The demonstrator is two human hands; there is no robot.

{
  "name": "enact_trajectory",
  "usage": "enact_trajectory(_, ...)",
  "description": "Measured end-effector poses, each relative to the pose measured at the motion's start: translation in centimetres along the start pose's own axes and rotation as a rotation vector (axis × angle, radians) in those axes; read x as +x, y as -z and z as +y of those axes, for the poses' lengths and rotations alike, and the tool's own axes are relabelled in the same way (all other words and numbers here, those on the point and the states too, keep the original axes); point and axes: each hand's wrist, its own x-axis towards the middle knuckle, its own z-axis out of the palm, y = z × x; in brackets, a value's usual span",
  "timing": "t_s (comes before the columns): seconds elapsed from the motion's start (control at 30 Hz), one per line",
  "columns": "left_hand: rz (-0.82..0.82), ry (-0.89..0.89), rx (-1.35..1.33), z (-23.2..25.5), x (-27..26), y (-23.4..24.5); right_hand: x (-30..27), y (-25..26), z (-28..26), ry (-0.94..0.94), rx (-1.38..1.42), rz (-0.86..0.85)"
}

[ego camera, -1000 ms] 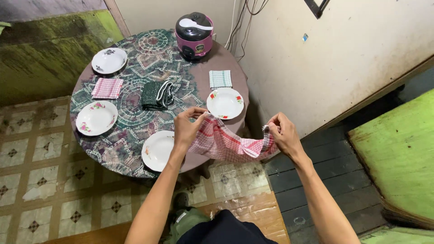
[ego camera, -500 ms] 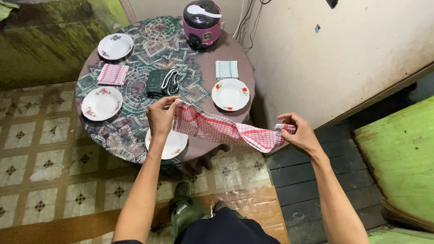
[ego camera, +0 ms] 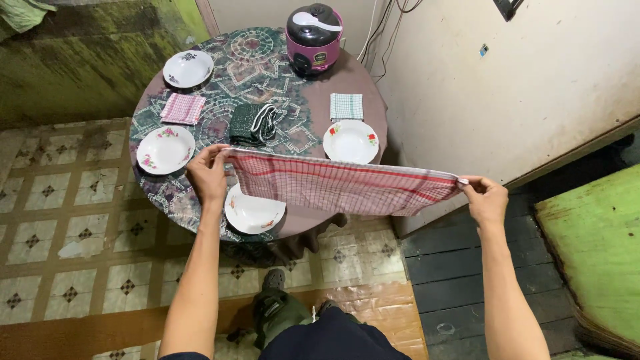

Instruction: Fold the checkered napkins into small squares and place them on the table.

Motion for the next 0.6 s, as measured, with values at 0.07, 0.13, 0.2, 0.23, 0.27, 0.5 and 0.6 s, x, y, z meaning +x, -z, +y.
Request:
enact_trajectory(0.07, 0.0, 0.002, -0.099, -0.5, 0.3, 0.0, -0.2, 0.4, -0.3, -0.02, -0.004, 0.009)
enact_trajectory(0.13, -0.001, 0.004, -0.198, -0.7, 0.6, -0.1, -0.1, 0.4, -0.2, -0.04, -0.008, 0.019)
enact_trajectory(0.2, -0.043, 0.042, -0.322, -0.7, 0.7, -0.4, 0.2, 0.2, 0.7, -0.113, 0.168, -0.028)
enact_trajectory(0.23, -0.045, 0.043, -0.323, -1.1, 0.8, -0.6, 0.1, 0.1, 0.8, -0.115, 0.167, -0.026)
enact_trajectory(0.27, -0.063, 0.035, -0.352, -1.5, 1.1, -0.8, 0.3, 0.0, 0.9, -0.111, 0.221, -0.059)
enact_trajectory(0.5, -0.135, -0.008, -0.358, -1.5, 1.2, -1.6, -0.2, 0.1, -1.3, -0.035, 0.315, -0.182)
enact_trajectory(0.6, -0.087, 0.008, -0.406, -2.7, 2.2, -0.7, 0.6, 0.9, 0.5, -0.029, 0.296, -0.063)
